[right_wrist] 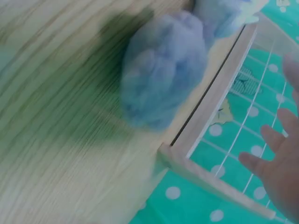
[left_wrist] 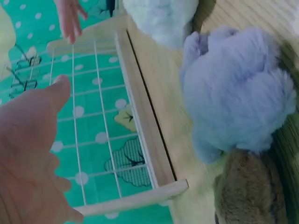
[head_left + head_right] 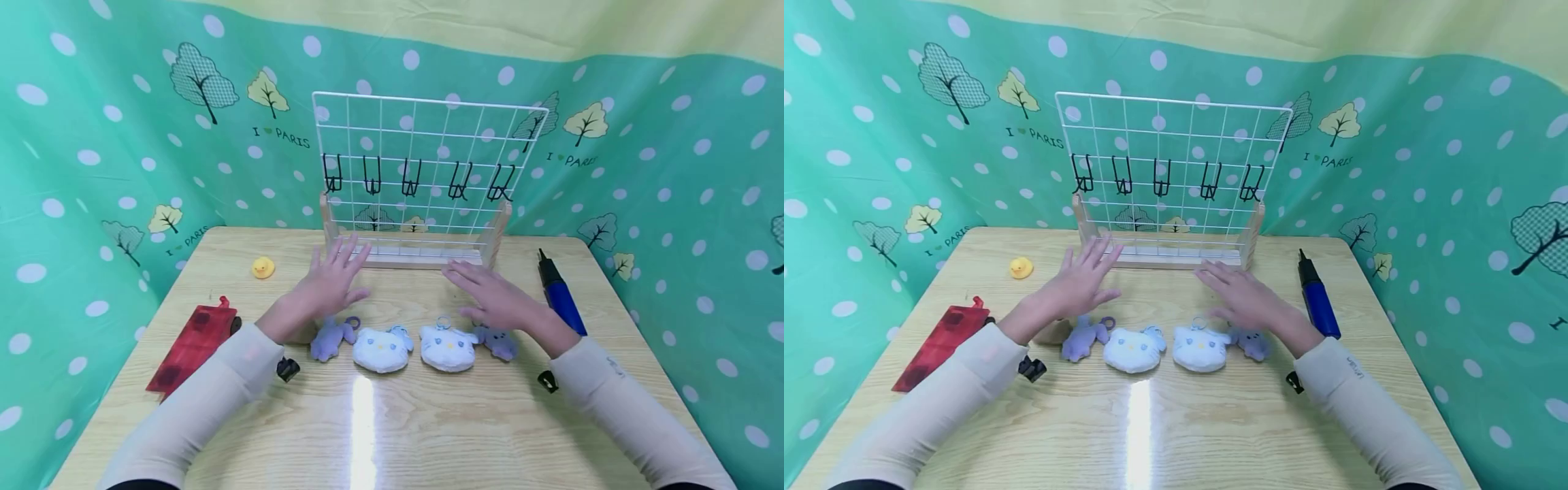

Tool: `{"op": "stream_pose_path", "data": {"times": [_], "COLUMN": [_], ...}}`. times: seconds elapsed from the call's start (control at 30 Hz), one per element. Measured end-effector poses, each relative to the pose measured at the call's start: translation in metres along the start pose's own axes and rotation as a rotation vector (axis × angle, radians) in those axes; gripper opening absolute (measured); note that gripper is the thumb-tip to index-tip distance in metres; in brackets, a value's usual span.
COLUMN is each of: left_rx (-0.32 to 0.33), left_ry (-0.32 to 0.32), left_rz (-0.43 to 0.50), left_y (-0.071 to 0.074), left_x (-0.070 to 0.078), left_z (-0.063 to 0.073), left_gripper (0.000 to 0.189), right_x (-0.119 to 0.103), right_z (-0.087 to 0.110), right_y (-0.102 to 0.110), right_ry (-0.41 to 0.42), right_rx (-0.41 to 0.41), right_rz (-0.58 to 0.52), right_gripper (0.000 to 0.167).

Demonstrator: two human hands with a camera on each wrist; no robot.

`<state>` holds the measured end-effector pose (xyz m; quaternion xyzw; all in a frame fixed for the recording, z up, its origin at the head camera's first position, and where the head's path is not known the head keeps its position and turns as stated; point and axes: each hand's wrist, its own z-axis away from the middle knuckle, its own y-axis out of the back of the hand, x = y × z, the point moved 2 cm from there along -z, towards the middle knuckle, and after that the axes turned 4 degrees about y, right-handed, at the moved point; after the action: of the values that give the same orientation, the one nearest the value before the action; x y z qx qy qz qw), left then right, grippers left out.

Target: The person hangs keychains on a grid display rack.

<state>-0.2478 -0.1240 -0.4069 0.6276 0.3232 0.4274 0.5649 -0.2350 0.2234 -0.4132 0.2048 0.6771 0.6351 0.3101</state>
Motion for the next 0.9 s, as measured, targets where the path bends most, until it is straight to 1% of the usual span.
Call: {"op": "stream_pose_path", "data": {"times": [0.07,0.13,0.2,0.27,0.33,0.37,0.43,0.47,0.53,0.67,0.8,0.9], "left_rx": [0.032,0.084,0.161,0.258,0.349,0.383,0.423,0.428,0.417,0.385,0.386,0.387], "left_ry": [0.029,0.057,0.083,0.105,0.121,0.131,0.145,0.15,0.168,0.213,0.233,0.241], "left_rz": [0.045,0.116,0.186,0.249,0.289,0.308,0.34,0.36,0.392,0.456,0.516,0.55], "left_y": [0.003,0.009,0.015,0.021,0.026,0.027,0.028,0.028,0.027,0.027,0.03,0.032], "left_x": [-0.006,-0.012,-0.017,-0.025,-0.032,-0.036,-0.044,-0.047,-0.053,-0.063,-0.069,-0.071], "left_z": [0.0,-0.001,-0.002,-0.003,-0.005,-0.006,-0.009,-0.01,-0.014,-0.022,-0.03,-0.036], "left_gripper": [0.089,0.09,0.091,0.09,0.087,0.085,0.083,0.082,0.081,0.08,0.077,0.076], "right_x": [0.004,0.01,0.016,0.023,0.031,0.035,0.042,0.046,0.053,0.067,0.076,0.08], "right_z": [0.002,0.004,0.006,0.008,0.011,0.012,0.016,0.018,0.022,0.028,0.031,0.032], "right_y": [0.002,0.003,0.003,0.002,-0.001,-0.003,-0.006,-0.008,-0.011,-0.019,-0.027,-0.032], "right_ry": [0.002,-0.021,-0.052,-0.092,-0.117,-0.127,-0.142,-0.148,-0.166,-0.213,-0.253,-0.262], "right_rx": [0.023,0.03,0.024,0.008,-0.007,-0.015,-0.029,-0.039,-0.059,-0.105,-0.152,-0.187], "right_rz": [-0.03,-0.061,-0.111,-0.162,-0.211,-0.235,-0.28,-0.298,-0.329,-0.372,-0.427,-0.469], "right_gripper": [0.076,0.072,0.068,0.065,0.061,0.059,0.057,0.055,0.052,0.046,0.043,0.042]}}
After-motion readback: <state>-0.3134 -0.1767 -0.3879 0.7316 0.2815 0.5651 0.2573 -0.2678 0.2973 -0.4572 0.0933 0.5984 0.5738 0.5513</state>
